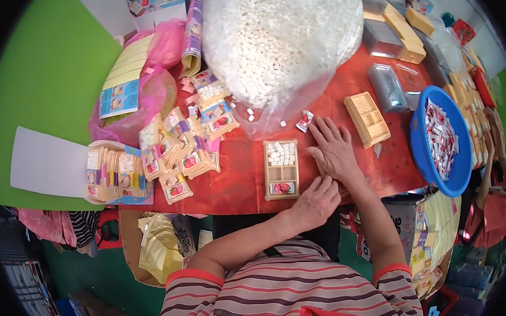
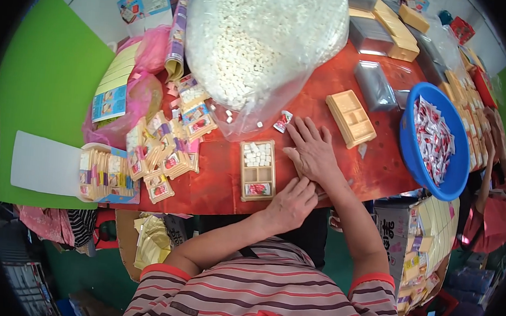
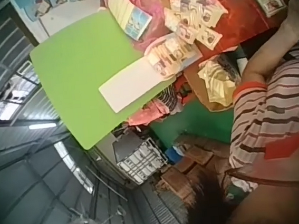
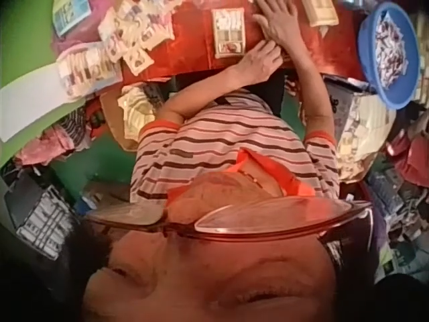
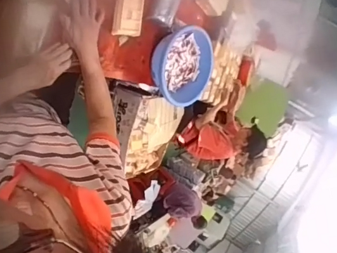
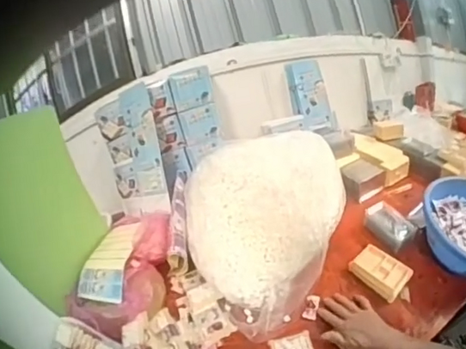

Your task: The recorder is packaging small white items into plastic cases and then into paper boxes.

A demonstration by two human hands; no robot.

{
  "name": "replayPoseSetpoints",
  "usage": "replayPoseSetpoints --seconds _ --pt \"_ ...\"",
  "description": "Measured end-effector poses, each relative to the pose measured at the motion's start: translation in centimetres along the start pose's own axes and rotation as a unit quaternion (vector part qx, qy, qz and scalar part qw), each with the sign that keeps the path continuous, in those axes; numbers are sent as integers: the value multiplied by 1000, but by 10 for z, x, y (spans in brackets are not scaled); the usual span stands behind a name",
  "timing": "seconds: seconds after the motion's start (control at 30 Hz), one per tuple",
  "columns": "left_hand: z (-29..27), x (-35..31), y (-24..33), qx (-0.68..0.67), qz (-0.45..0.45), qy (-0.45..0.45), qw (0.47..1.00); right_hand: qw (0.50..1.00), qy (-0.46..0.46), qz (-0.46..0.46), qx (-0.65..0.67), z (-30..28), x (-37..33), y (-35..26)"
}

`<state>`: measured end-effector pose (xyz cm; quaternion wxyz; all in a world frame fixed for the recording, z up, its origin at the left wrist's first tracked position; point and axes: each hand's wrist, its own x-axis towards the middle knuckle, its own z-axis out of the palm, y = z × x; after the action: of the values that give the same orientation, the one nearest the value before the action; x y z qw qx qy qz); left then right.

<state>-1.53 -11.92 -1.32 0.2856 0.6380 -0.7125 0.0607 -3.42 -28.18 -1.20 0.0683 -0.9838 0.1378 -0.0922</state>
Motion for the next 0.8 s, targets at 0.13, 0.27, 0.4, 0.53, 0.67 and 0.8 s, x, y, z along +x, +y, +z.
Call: replayPoseSetpoints --seconds 0.13,0.27,0.4,0.53,0.67,0.8 --pt "-5 6 1 -95 -23 -22 995 999 10 32 -19 -6 -11 6" --pt "-8 5 1 -311 -222 79 921 998 43 50 -5 6 -6 0" --pt "7 3 7 -549 -379 174 725 990 123 73 22 16 -7 -5" --pt "-1 21 16 -703 -402 183 558 983 116 142 27 10 -24 3" --pt "-15 33 7 -757 -420 148 479 976 134 163 45 9 -29 5" --pt "-14 25 -9 -752 -444 148 465 979 118 151 70 9 -24 1"
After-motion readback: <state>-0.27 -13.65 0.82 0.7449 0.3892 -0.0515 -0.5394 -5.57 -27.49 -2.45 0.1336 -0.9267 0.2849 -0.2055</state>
